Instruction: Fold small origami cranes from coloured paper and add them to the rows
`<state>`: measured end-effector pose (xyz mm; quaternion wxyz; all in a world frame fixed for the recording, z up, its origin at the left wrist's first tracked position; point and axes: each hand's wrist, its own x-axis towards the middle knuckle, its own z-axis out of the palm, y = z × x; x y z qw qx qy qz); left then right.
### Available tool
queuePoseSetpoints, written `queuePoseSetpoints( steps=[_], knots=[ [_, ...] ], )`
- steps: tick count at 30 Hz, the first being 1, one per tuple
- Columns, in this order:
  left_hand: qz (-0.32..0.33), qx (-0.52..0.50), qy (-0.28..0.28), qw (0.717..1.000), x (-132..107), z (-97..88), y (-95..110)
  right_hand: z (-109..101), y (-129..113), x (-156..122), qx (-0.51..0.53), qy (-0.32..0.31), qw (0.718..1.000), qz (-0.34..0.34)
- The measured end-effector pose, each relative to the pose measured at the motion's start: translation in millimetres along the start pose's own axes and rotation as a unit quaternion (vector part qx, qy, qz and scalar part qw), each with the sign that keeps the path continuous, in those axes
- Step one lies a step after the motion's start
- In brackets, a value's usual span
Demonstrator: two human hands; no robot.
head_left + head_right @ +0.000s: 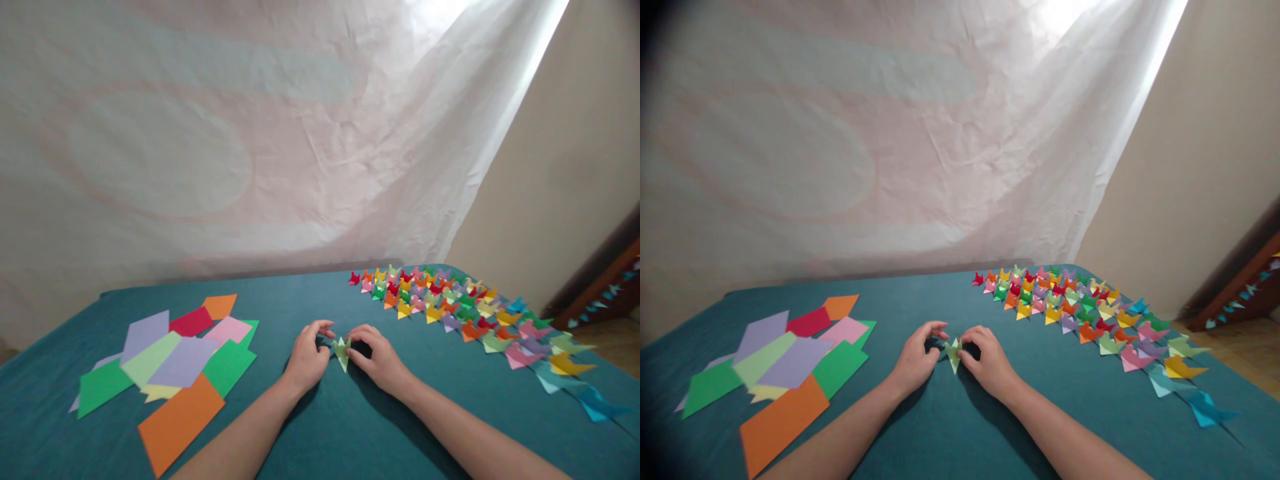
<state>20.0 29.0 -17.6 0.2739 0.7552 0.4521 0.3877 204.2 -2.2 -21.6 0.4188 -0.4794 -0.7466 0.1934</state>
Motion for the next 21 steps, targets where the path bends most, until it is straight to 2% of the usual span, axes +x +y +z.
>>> queuePoseSetpoints(
  steps=[5, 12, 21],
  knots=[
    [0.008, 0.009, -0.012, 1.000, -1.1, -0.6, 3.2, 1.8, 2.8, 0.2, -0.023, -0.011, 1.000, 0.010],
    [0.030, 0.072, -0.041, 0.996, -5.3, -1.5, 11.6, 3.5, 6.4, 0.2, -0.041, -0.019, 0.999, 0.007],
    [0.011, 0.036, -0.045, 0.998, -0.4, 3.6, -3.3, 2.7, 5.6, 0.7, -0.043, -0.023, 0.999, 0.003]
  ],
)
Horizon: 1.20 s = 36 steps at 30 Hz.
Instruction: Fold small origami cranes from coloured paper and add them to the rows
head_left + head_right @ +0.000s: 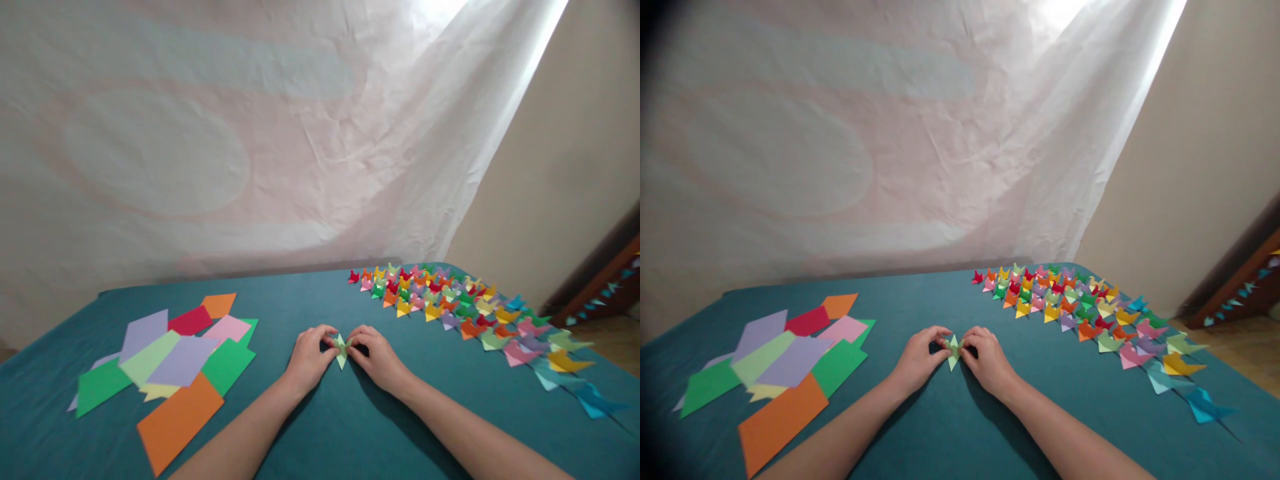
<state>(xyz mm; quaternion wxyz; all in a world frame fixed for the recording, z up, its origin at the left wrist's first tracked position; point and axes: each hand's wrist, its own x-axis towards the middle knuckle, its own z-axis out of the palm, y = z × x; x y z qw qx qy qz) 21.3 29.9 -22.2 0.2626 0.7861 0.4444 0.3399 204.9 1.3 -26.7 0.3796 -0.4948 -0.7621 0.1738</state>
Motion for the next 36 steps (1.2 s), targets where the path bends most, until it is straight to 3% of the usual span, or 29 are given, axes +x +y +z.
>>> queuePoseSetpoints(
  steps=[12, 18, 26, 32, 36],
  knots=[
    [-0.025, -0.056, -0.012, 0.998, 1.0, -1.9, 3.1, 2.2, -0.8, -0.5, -0.043, -0.013, 0.999, -0.010],
    [-0.007, -0.017, 0.000, 1.000, 0.0, -1.3, 0.5, 1.1, -8.6, -1.4, -0.089, -0.019, 0.996, -0.019],
    [0.022, -0.004, -0.014, 1.000, 0.1, -5.0, 3.1, 1.2, -5.8, -2.0, -0.066, -0.008, 0.998, -0.023],
    [-0.023, -0.092, 0.036, 0.995, 4.9, -3.3, -6.5, -3.5, -13.5, -2.5, -0.022, 0.010, 0.999, -0.020],
    [-0.023, -0.097, 0.043, 0.994, 4.6, -3.2, -6.4, -3.6, -16.3, -1.8, -0.020, -0.017, 0.999, -0.020]
  ],
)
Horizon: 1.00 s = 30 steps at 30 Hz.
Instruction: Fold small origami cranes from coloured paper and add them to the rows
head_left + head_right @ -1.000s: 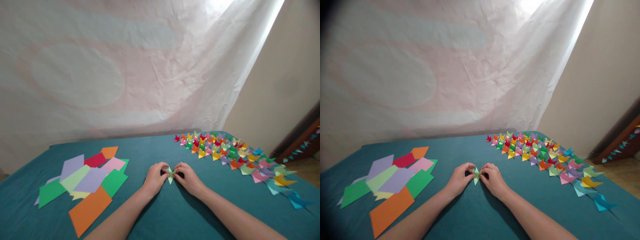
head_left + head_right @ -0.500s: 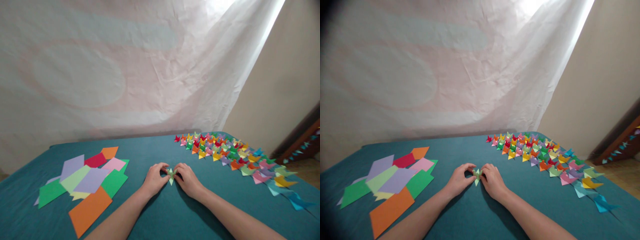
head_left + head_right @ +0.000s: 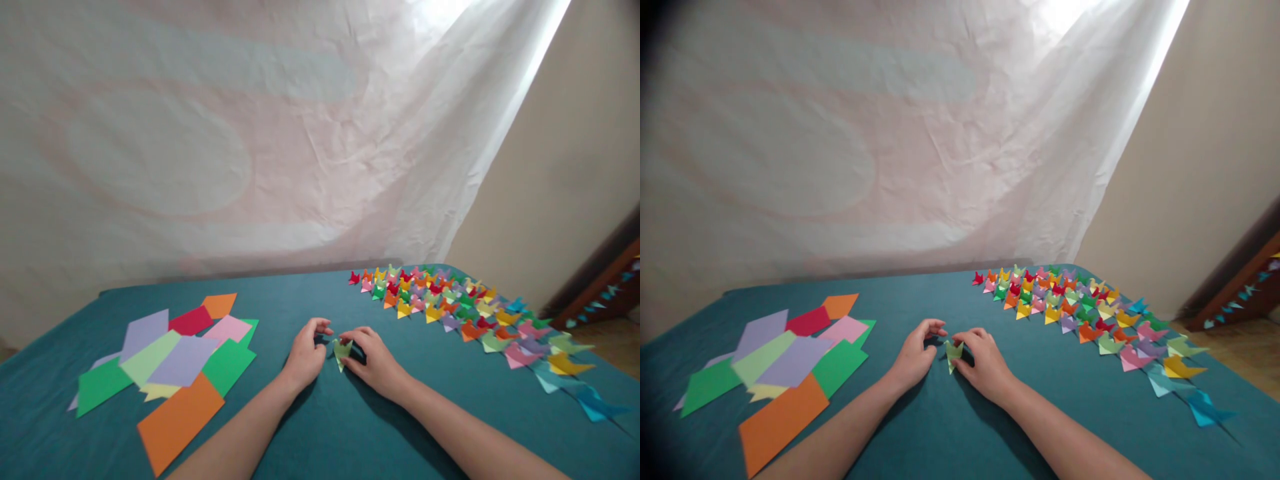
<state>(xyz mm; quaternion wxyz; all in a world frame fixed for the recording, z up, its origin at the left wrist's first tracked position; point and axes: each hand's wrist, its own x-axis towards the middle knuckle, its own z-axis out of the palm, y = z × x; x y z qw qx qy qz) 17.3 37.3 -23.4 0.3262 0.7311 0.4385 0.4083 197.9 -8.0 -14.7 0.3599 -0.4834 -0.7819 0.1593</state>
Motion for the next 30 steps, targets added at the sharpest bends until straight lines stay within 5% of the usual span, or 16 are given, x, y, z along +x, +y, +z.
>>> queuePoseSetpoints(
  steps=[19, 24, 30],
  knots=[
    [-0.026, -0.008, 0.002, 1.000, 3.3, -5.9, 13.2, -0.6, 2.6, 5.3, 0.021, 0.047, 0.998, 0.025],
    [-0.025, -0.004, -0.004, 1.000, 4.5, -6.2, 10.4, -31.2, 19.3, 14.5, 0.009, 0.118, 0.992, 0.034],
    [-0.034, -0.002, -0.007, 0.999, 5.5, -7.7, 11.7, -80.4, 71.8, 0.1, -0.049, 0.201, 0.974, 0.087]
  ],
)
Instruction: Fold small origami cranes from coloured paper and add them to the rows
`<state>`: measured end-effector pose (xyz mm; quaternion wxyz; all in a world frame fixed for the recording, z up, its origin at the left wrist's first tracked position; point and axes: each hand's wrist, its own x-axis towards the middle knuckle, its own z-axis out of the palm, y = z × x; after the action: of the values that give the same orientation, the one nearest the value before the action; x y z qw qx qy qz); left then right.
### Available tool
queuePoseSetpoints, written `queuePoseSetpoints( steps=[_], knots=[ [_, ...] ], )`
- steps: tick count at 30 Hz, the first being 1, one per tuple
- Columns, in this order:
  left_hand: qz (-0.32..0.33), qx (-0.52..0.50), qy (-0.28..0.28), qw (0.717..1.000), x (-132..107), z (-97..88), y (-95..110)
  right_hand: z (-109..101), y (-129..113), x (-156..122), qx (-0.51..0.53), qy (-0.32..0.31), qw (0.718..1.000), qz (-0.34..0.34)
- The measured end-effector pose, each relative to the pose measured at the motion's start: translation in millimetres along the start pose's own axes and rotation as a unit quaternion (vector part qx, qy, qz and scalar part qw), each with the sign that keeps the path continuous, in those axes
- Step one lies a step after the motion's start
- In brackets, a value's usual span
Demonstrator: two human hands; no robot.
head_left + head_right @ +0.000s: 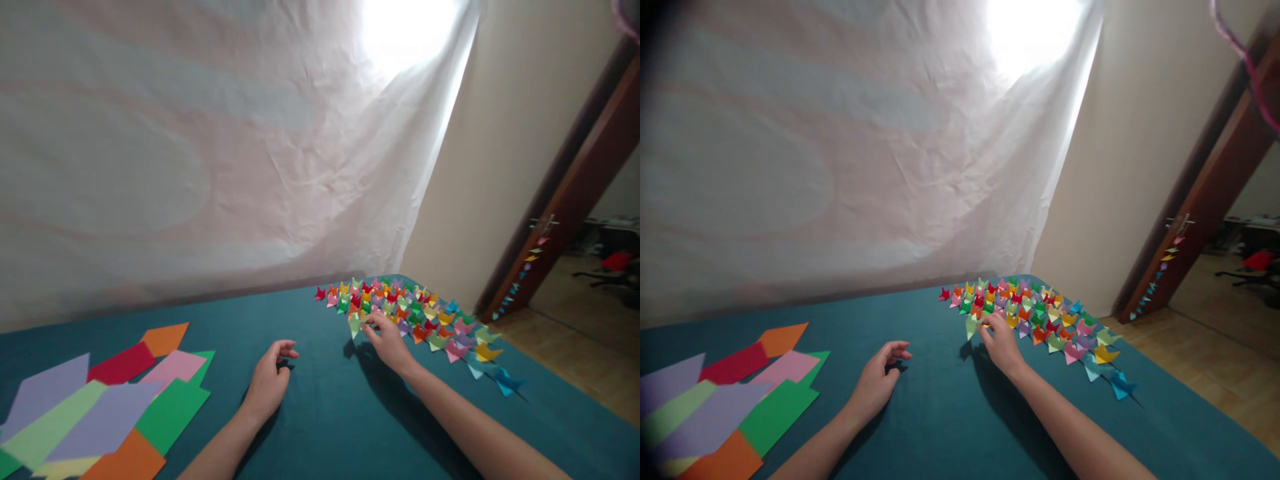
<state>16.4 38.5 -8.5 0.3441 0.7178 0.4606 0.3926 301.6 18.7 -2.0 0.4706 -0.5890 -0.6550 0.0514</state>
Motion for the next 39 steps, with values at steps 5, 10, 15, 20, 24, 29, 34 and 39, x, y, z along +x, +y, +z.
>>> queuePoseSetpoints(
  steps=[5, 10, 15, 20, 24, 29, 34, 39],
  knots=[
    [0.009, 0.002, -0.002, 1.000, 0.2, 0.5, -1.7, -23.1, 39.4, -13.3, -0.040, 0.034, 0.998, 0.037],
    [0.011, 0.013, -0.007, 1.000, 0.1, 0.0, -0.7, -27.5, 58.5, -21.5, -0.072, 0.038, 0.995, 0.062],
    [0.003, 0.012, -0.007, 1.000, 0.4, -1.1, 1.7, -24.8, 67.4, -21.4, -0.099, 0.033, 0.991, 0.081],
    [0.003, 0.014, -0.017, 1.000, 0.4, -0.3, 1.3, -23.0, 72.5, -19.1, -0.123, 0.036, 0.987, 0.092],
    [0.005, 0.015, -0.024, 1.000, 0.0, -0.2, 0.9, -22.3, 73.5, -18.4, -0.136, 0.032, 0.986, 0.096],
    [0.007, 0.022, -0.023, 0.999, -0.9, -0.6, 3.3, -22.2, 73.4, -19.5, -0.147, 0.029, 0.984, 0.101],
    [0.006, 0.023, -0.031, 0.999, -0.2, 0.1, 3.0, -21.0, 77.0, -19.7, -0.158, 0.033, 0.981, 0.106],
    [0.005, 0.021, -0.041, 0.999, 0.1, -0.1, 1.3, -18.3, 79.9, -18.9, -0.167, 0.041, 0.980, 0.105]
  ],
)
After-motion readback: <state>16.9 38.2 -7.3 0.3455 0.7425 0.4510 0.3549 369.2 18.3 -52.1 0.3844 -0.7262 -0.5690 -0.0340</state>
